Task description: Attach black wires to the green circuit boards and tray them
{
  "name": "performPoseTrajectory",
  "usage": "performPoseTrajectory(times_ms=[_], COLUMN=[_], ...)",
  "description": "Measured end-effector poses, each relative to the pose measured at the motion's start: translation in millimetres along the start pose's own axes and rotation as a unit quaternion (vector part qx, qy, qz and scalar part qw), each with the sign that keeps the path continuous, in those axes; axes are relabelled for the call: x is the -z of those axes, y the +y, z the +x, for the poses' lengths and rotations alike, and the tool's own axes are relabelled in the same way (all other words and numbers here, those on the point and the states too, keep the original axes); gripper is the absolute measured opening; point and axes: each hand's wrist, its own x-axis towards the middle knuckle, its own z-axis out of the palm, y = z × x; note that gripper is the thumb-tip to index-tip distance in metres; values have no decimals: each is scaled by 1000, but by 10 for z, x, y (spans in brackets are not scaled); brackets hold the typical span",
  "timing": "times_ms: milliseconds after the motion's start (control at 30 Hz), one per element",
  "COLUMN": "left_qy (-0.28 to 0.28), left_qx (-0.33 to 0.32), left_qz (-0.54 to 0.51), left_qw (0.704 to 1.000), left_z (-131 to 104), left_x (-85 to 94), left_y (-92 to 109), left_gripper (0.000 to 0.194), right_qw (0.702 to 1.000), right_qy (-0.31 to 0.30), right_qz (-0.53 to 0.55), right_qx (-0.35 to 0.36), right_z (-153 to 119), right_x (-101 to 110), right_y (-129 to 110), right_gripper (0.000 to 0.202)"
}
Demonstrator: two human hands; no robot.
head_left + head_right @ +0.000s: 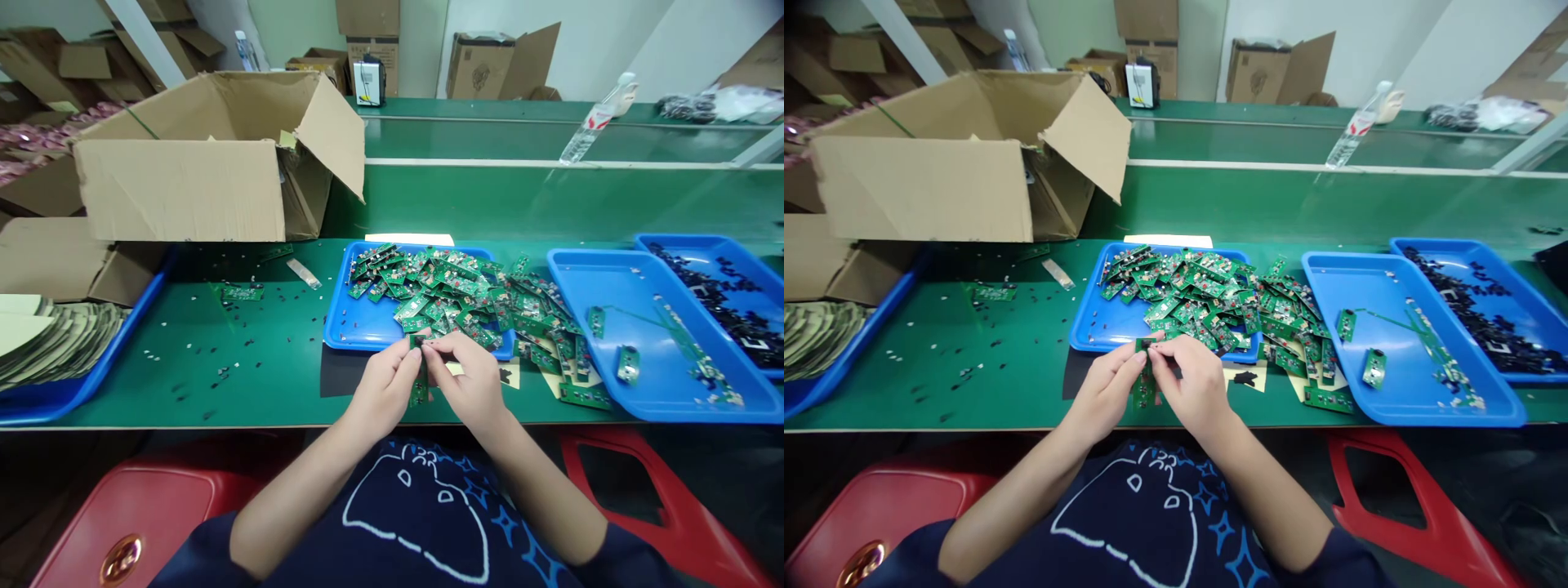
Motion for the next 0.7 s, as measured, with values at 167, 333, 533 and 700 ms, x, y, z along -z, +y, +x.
performPoseTrajectory(times_ms=[167, 333, 533, 700], left_qy=[35, 64, 85, 91], left_qx=[-25, -46, -54, -70], left_qz=[28, 82, 101, 110], left_qw=[999, 994, 990, 987], left_z=[6, 14, 1, -12], left_x=[-38, -27, -38, -57], left_y=[29, 37, 1, -39], left_gripper=[25, 28, 32, 32], right_qw=[998, 994, 994, 996], right_qy=[55, 77, 76, 72], right_qz=[1, -35, -54, -45], right_qx=[22, 74, 56, 12], right_z=[-29, -73, -99, -99], right_x=[-77, -112, -125, -124], right_y=[-7, 27, -3, -58], right_gripper=[9, 18, 32, 36])
